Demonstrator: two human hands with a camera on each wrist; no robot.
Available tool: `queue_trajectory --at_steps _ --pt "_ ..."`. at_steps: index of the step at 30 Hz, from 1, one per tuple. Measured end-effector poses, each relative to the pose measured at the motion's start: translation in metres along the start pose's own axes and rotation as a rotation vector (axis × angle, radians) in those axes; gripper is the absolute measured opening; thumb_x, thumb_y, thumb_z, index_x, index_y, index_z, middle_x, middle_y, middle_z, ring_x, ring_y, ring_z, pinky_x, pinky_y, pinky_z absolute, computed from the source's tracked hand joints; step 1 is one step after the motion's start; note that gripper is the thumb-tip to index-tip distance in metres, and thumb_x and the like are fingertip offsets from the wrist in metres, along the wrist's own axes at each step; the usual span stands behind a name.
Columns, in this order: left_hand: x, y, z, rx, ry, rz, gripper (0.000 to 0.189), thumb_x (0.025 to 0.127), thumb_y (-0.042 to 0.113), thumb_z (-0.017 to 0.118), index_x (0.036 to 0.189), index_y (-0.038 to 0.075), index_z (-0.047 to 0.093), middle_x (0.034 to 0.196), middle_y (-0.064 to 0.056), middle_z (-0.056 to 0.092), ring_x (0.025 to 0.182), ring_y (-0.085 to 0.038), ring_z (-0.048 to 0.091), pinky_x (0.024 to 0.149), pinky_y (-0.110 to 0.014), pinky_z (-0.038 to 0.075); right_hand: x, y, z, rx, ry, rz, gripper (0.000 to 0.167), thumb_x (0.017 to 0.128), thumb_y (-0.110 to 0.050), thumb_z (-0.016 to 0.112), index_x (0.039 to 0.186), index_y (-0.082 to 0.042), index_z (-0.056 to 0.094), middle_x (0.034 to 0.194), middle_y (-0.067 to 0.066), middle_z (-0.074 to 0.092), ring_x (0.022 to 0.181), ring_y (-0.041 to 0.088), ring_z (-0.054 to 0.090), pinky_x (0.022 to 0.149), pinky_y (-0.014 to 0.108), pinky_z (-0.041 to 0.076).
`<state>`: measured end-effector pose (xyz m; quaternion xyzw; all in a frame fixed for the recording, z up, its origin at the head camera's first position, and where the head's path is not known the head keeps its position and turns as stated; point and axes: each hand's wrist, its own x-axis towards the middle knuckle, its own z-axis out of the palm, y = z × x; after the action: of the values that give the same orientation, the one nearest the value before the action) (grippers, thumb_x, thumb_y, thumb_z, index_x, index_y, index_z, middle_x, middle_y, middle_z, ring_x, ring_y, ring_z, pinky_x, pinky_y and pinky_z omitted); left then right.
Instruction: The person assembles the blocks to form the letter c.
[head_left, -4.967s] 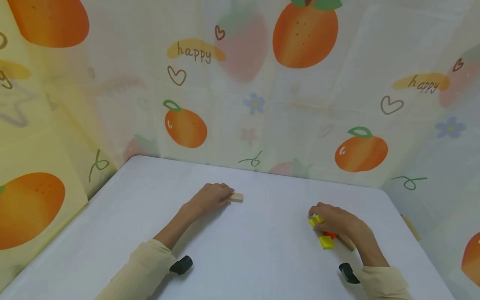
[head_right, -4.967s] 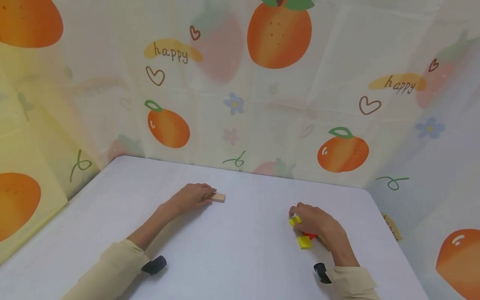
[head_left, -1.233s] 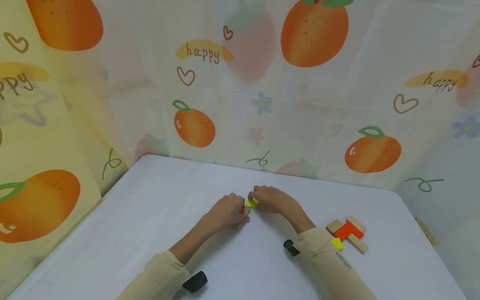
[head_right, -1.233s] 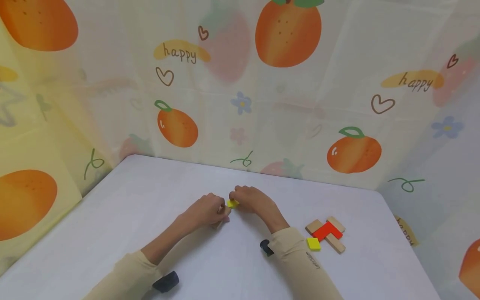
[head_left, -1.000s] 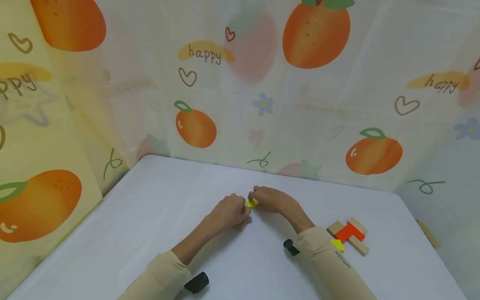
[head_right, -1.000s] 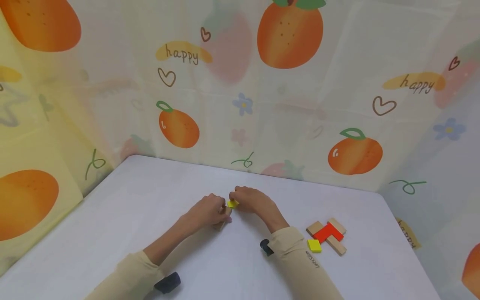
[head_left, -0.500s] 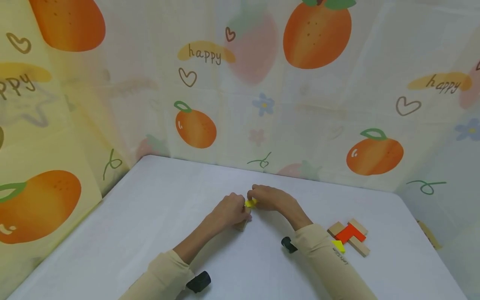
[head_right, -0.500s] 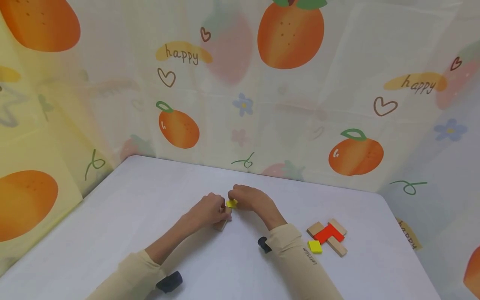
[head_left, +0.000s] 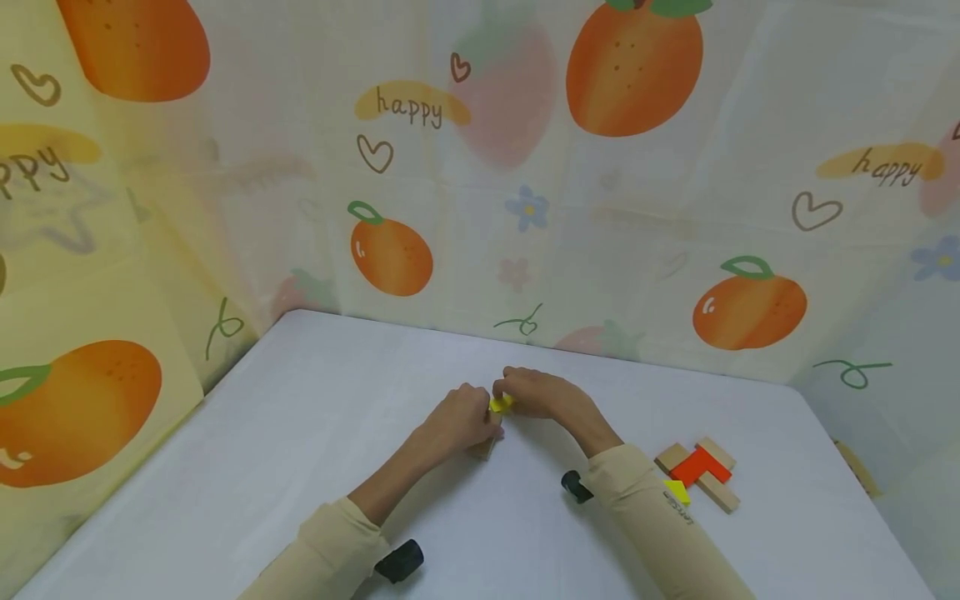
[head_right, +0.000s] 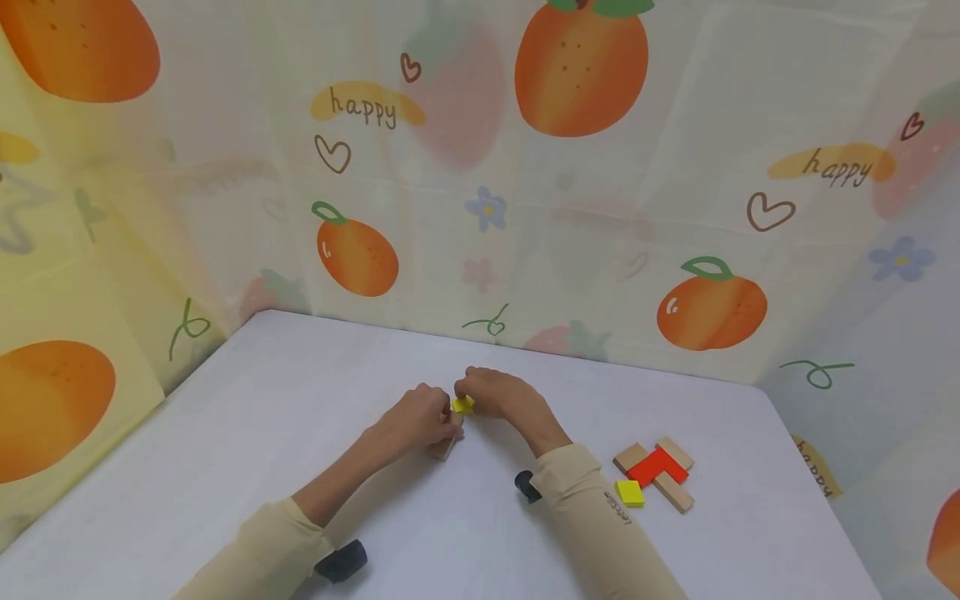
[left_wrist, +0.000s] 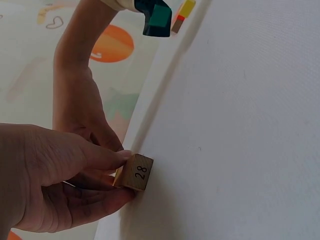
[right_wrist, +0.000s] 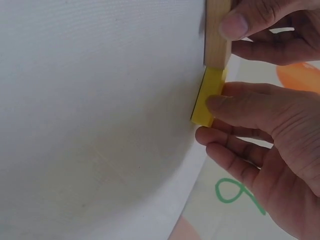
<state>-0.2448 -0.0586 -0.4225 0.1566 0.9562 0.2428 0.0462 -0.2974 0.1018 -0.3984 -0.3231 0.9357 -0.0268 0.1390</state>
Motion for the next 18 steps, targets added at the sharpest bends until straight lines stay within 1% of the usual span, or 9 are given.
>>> queue_trajectory --at_steps 4,8,12,15,18 --pt "0.0006 0.0007 0.0001 -0.004 0.002 0.008 0.033 0.085 0.021 0.087 0.071 0.005 0.062 0.061 0.002 0.047 0.054 -0.010 0.043 0.052 -0.020 0.036 0.0017 0.0013 0.0005 -0.006 0.000 -0.006 0.027 0.102 -0.002 0.062 0.124 -0.012 0.073 0.115 0.008 0.066 0.100 0.021 0.062 0.100 0.039 0.055" --pt "-0.0003 0.0014 0.0015 -0.003 0.013 -0.005 0.032 0.086 0.022 0.087 0.071 0.006 0.063 0.060 0.001 0.049 0.055 -0.011 0.044 0.053 -0.020 0.037 0.0026 0.0023 0.0006 -0.007 -0.013 0.001 0.027 0.102 -0.003 0.062 0.126 -0.012 0.072 0.119 0.009 0.066 0.104 0.022 0.063 0.103 0.041 0.055" --pt "-0.0030 0.0034 0.0026 0.000 0.032 -0.022 0.032 0.086 0.022 0.087 0.072 0.005 0.064 0.062 0.000 0.052 0.055 -0.011 0.044 0.052 -0.020 0.037 0.0021 0.0029 -0.0004 -0.006 -0.040 0.017 0.032 0.103 -0.005 0.062 0.132 -0.014 0.068 0.124 0.009 0.066 0.111 0.022 0.063 0.106 0.041 0.054" --pt "-0.0050 0.0043 0.0013 0.010 0.049 -0.040 0.031 0.087 0.026 0.086 0.080 0.003 0.068 0.065 -0.001 0.053 0.055 -0.011 0.045 0.051 -0.021 0.037 0.0001 0.0037 -0.0023 -0.001 -0.046 0.014 0.036 0.102 -0.006 0.063 0.137 -0.015 0.065 0.124 0.009 0.065 0.111 0.022 0.063 0.106 0.042 0.054" --pt "-0.0059 0.0027 -0.0017 0.039 0.068 -0.055 0.033 0.089 0.031 0.083 0.095 0.001 0.072 0.075 -0.003 0.061 0.060 -0.013 0.050 0.055 -0.023 0.043 -0.0032 0.0049 -0.0049 0.000 -0.033 0.000 0.038 0.101 -0.005 0.064 0.138 -0.016 0.063 0.121 0.010 0.065 0.110 0.023 0.063 0.104 0.042 0.054"
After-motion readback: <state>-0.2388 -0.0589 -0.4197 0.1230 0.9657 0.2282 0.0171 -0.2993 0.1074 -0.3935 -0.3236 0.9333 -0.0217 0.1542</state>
